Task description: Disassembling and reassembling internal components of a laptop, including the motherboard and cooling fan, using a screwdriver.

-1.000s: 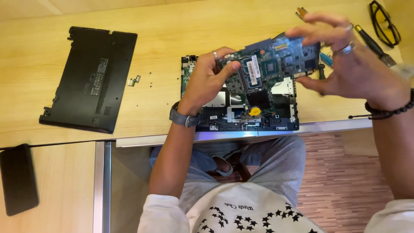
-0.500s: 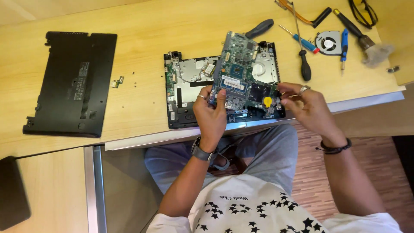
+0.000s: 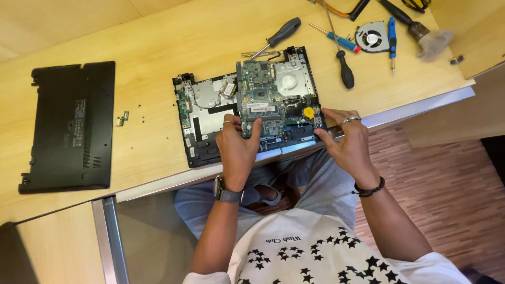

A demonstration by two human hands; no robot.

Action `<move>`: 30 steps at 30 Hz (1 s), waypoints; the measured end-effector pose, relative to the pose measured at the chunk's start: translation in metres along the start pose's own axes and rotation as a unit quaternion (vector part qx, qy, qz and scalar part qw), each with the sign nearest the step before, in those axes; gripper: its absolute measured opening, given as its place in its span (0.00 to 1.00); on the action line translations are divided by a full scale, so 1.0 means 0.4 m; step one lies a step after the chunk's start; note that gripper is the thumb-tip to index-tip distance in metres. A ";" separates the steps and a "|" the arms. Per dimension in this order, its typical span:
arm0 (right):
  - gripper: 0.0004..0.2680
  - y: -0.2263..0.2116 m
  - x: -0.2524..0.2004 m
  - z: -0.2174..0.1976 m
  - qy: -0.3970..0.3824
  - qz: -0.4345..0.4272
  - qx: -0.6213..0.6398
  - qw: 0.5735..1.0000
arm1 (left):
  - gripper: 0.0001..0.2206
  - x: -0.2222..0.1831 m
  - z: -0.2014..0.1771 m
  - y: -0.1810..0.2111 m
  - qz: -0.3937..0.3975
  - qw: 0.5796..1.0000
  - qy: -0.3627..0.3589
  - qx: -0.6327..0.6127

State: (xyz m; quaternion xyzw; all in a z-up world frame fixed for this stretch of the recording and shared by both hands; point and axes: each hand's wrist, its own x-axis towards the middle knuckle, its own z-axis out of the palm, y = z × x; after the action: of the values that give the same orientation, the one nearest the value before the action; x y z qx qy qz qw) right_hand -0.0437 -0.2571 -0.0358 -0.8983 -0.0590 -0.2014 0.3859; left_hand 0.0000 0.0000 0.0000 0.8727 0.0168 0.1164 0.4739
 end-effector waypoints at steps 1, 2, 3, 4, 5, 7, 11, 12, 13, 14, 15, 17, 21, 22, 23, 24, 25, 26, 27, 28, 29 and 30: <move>0.17 -0.008 -0.001 0.000 0.002 0.003 0.002 1.000 | 0.16 0.000 -0.006 0.004 0.002 1.000 -0.002 0.003; 0.18 -0.017 -0.002 -0.001 0.012 0.007 0.010 1.000 | 0.17 0.001 -0.013 0.007 0.012 0.998 -0.030 0.047; 0.19 -0.027 -0.002 0.000 0.022 0.011 0.017 1.000 | 0.19 0.001 -0.021 0.010 0.022 0.994 -0.058 0.090; 0.19 -0.031 0.000 0.001 0.024 0.014 0.020 0.999 | 0.19 0.005 -0.023 0.005 0.023 0.994 -0.059 0.094; 0.17 -0.035 0.001 -0.002 0.028 0.009 0.015 0.999 | 0.19 0.008 -0.021 0.001 0.024 0.990 -0.071 0.118; 0.15 -0.033 -0.002 -0.001 0.036 0.007 0.009 0.999 | 0.20 0.007 -0.023 0.008 0.029 0.986 -0.086 0.142; 0.14 -0.042 -0.005 0.010 0.069 0.002 -0.001 0.998 | 0.20 0.006 -0.030 0.035 0.026 0.981 -0.107 0.161; 0.14 -0.051 -0.006 0.010 0.082 0.001 0.003 0.997 | 0.20 0.007 -0.029 0.037 0.028 0.977 -0.111 0.177; 0.14 -0.041 -0.009 0.014 0.083 0.004 0.004 0.996 | 0.20 0.007 -0.025 0.036 0.030 0.977 -0.113 0.179; 0.13 -0.032 -0.011 0.018 0.086 -0.001 -0.002 0.996 | 0.21 0.008 -0.023 0.033 0.025 0.976 -0.116 0.183; 0.12 -0.023 -0.014 0.023 0.088 -0.006 -0.008 0.996 | 0.21 0.007 -0.020 0.029 0.020 0.975 -0.119 0.187; 0.11 -0.038 -0.008 0.007 0.082 -0.007 -0.009 0.997 | 0.22 0.013 -0.014 0.010 0.025 0.975 -0.114 0.189; 0.08 -0.045 0.003 -0.016 0.059 -0.021 -0.024 0.998 | 0.26 0.005 -0.025 0.043 0.021 0.976 -0.126 0.174; 0.08 -0.044 0.007 -0.016 0.059 -0.022 -0.024 0.998 | 0.26 0.004 -0.034 0.071 0.020 0.977 -0.125 0.174; 0.07 -0.042 0.009 -0.015 0.040 -0.034 -0.055 0.997 | 0.25 0.003 -0.044 0.098 0.042 0.968 -0.136 0.205; 0.05 -0.042 0.011 -0.014 0.021 -0.046 -0.085 0.995 | 0.24 0.001 -0.055 0.125 0.064 0.958 -0.148 0.236; 0.05 -0.032 0.024 -0.024 0.020 -0.046 -0.087 0.995 | 0.24 0.001 -0.056 0.124 0.063 0.959 -0.148 0.234; 0.05 -0.023 0.037 -0.034 -0.006 -0.047 -0.072 0.996 | 0.24 0.001 -0.059 0.123 0.056 0.954 -0.158 0.249; 0.05 -0.014 0.059 -0.042 -0.032 -0.051 -0.057 0.997 | 0.24 0.005 -0.063 0.123 0.049 0.949 -0.164 0.264; 0.05 -0.022 0.076 -0.052 -0.033 -0.055 -0.058 0.996 | 0.24 0.008 -0.060 0.117 0.048 0.950 -0.160 0.262; 0.12 -0.031 0.091 -0.059 -0.051 -0.030 -0.023 0.998 | 0.24 0.008 -0.060 0.109 0.052 0.949 -0.158 0.269; 0.19 -0.040 0.106 -0.064 -0.069 -0.005 0.012 0.998 | 0.24 0.009 -0.059 0.099 0.055 0.947 -0.156 0.275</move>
State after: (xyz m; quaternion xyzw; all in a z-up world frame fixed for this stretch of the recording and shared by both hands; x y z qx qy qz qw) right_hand -0.0172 -0.2665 0.0083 -0.9050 -0.0925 -0.1406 0.3907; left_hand -0.0051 -0.0017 0.0458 0.9759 -0.0742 -0.0040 0.2049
